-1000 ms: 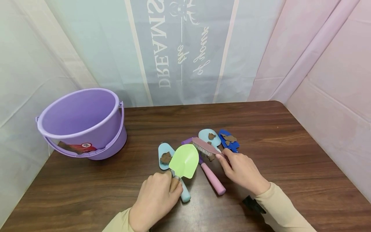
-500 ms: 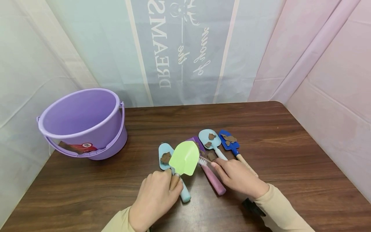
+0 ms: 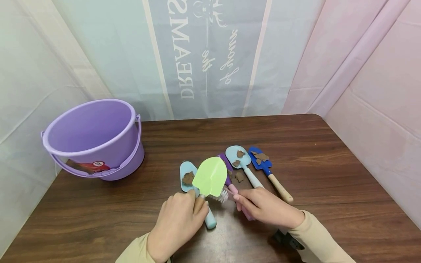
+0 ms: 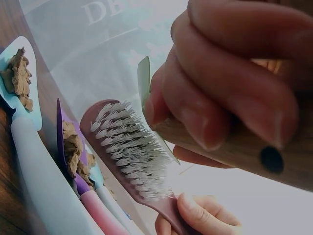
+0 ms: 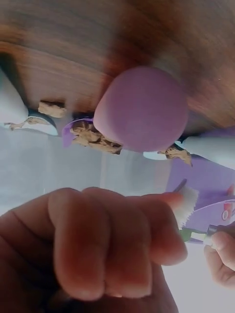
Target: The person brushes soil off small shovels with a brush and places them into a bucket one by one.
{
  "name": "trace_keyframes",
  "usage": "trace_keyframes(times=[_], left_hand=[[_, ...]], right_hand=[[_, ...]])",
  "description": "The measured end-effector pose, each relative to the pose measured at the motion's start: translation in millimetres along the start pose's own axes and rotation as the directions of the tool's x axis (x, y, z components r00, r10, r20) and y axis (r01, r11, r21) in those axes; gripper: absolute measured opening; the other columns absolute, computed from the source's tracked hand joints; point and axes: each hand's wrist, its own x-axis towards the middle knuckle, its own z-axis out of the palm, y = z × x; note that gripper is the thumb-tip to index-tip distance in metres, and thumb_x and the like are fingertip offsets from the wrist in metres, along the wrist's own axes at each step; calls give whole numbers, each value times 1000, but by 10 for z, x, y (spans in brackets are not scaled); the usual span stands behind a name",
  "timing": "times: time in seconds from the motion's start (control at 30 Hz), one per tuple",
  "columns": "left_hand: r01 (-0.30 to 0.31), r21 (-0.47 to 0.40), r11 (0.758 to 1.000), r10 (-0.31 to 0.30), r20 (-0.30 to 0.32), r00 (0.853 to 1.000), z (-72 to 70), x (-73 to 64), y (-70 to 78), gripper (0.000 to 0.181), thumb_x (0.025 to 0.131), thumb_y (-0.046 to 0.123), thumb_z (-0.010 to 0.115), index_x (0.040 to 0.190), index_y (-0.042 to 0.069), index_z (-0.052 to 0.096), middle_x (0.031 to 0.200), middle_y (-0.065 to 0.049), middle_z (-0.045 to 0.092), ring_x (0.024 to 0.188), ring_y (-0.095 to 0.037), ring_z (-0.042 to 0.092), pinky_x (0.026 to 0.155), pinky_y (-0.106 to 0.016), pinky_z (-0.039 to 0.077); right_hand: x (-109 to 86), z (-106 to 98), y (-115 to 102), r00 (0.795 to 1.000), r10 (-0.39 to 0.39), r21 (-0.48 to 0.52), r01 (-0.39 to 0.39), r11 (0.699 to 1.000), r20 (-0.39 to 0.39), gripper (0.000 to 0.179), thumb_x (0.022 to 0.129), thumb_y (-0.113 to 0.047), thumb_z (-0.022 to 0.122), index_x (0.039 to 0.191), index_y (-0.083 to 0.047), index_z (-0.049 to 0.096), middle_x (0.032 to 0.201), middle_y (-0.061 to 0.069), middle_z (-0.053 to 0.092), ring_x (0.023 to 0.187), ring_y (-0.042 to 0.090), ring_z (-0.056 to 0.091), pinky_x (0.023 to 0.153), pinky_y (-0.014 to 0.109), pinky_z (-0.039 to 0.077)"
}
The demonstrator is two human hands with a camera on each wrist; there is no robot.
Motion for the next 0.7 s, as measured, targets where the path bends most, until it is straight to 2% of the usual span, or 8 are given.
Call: trace_keyframes(times=[0.3,0.47,0.7], left_hand=[[19,-23,1000,-18,40,999,12,-1,-8,41,81,24,66,55,18,34,53,11,20,45,-6,25,41,-24,27],[19,-23,1000,-18,45,999,17,-2,-5,40,80,24,66,55,18,35,52,10,21,44,-7,27,41,-24,27],[19,-19,1000,-18,58,998,15,-8,-4,38,79,21,65,55,18,35,53,11,20,45,-6,24,40,-24,27]], right_hand=[[25,-14,22,1000,6,84,-8,996,27,35,104,-23,39,78,-15,60,53,-10,53,49,-5,46,53,19,44],[31,-21,51,1000,19,112,-20,994,9,35,103,-23,39,77,-14,61,56,-10,53,50,-4,47,52,21,45],[41,-43,87,998,55,101,-53,993,-17,36,103,-24,39,77,-15,62,58,-14,49,52,-4,45,52,21,44]])
